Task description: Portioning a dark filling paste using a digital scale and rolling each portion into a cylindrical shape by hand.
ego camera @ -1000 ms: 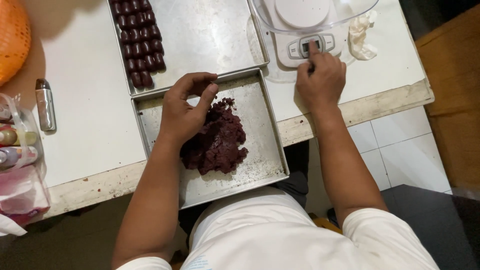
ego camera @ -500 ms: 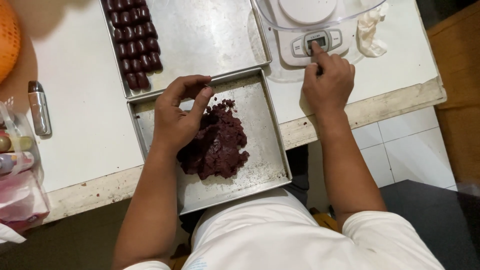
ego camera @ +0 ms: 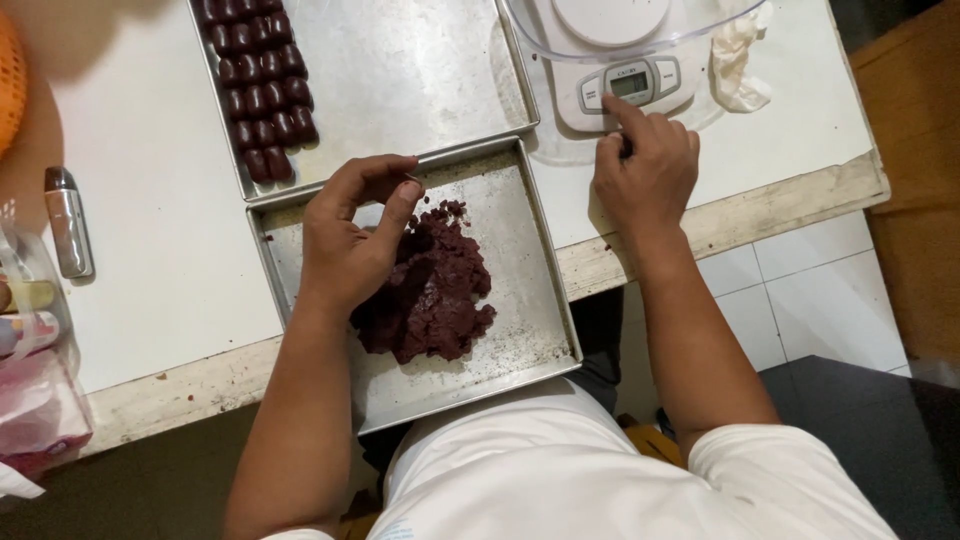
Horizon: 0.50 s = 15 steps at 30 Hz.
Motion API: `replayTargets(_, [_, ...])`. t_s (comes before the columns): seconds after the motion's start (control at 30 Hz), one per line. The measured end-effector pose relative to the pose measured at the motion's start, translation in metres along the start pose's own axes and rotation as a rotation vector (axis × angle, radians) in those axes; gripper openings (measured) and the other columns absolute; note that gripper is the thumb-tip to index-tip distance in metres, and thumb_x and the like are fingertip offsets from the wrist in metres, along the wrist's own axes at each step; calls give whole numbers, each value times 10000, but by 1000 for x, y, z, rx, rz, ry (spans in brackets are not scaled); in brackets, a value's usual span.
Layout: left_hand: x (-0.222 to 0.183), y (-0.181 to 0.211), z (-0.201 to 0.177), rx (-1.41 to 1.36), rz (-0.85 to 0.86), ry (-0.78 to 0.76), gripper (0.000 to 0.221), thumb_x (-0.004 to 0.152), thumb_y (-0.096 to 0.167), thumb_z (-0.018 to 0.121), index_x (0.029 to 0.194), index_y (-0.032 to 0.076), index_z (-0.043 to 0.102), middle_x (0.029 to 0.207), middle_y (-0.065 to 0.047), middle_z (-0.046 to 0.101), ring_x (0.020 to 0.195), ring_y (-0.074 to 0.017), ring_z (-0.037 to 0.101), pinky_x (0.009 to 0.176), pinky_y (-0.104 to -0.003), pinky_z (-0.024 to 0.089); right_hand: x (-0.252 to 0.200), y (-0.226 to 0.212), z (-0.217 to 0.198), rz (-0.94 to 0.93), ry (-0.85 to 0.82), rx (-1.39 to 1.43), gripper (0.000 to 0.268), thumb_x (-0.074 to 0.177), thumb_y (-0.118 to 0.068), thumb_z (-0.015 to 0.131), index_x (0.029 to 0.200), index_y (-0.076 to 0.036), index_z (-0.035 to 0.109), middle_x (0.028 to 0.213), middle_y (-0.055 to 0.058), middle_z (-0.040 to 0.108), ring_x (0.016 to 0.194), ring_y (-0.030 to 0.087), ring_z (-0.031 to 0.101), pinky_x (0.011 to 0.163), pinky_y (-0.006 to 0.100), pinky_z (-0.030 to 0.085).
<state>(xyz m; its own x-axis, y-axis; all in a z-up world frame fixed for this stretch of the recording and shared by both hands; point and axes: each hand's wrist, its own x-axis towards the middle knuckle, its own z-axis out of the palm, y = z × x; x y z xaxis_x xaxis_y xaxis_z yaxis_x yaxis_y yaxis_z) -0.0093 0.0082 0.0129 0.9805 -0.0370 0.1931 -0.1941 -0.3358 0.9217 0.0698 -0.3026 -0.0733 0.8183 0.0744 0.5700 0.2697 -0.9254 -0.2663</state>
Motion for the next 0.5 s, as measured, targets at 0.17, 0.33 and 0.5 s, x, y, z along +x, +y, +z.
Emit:
replayTargets(0.17, [0, -1, 0, -20, 13, 12, 205, 1025, 167, 661, 1207, 74, 662, 1151, -64, 718, 1018, -175, 703, 925, -301, 601, 5, 10, 8, 10, -7, -34, 392, 962, -154, 560, 1274, -208, 790, 722, 34, 530, 703, 268, 507, 687, 424, 389])
replayTargets(0.33, [-1, -1, 1, -11, -1, 5, 202, 1025, 173, 657, 1202, 76, 665, 1143, -63, 714, 1010, -172, 697, 922, -298, 595, 15, 31, 17, 204, -7, -52, 463, 944, -190, 513, 1338, -231, 753, 759, 55, 612, 749, 288, 567, 789, 444, 432])
replayTargets(0.5, [-3, 0, 0, -30, 3, 27, 197, 1027, 170, 658, 1200, 75, 667, 1120, -60, 719, 1000, -167, 705, 919, -294, 595, 13, 22, 15, 50, -40, -84, 398, 995, -192, 549, 1343, -190, 743, 755, 30, 631, 720, 232, 519, 764, 430, 439])
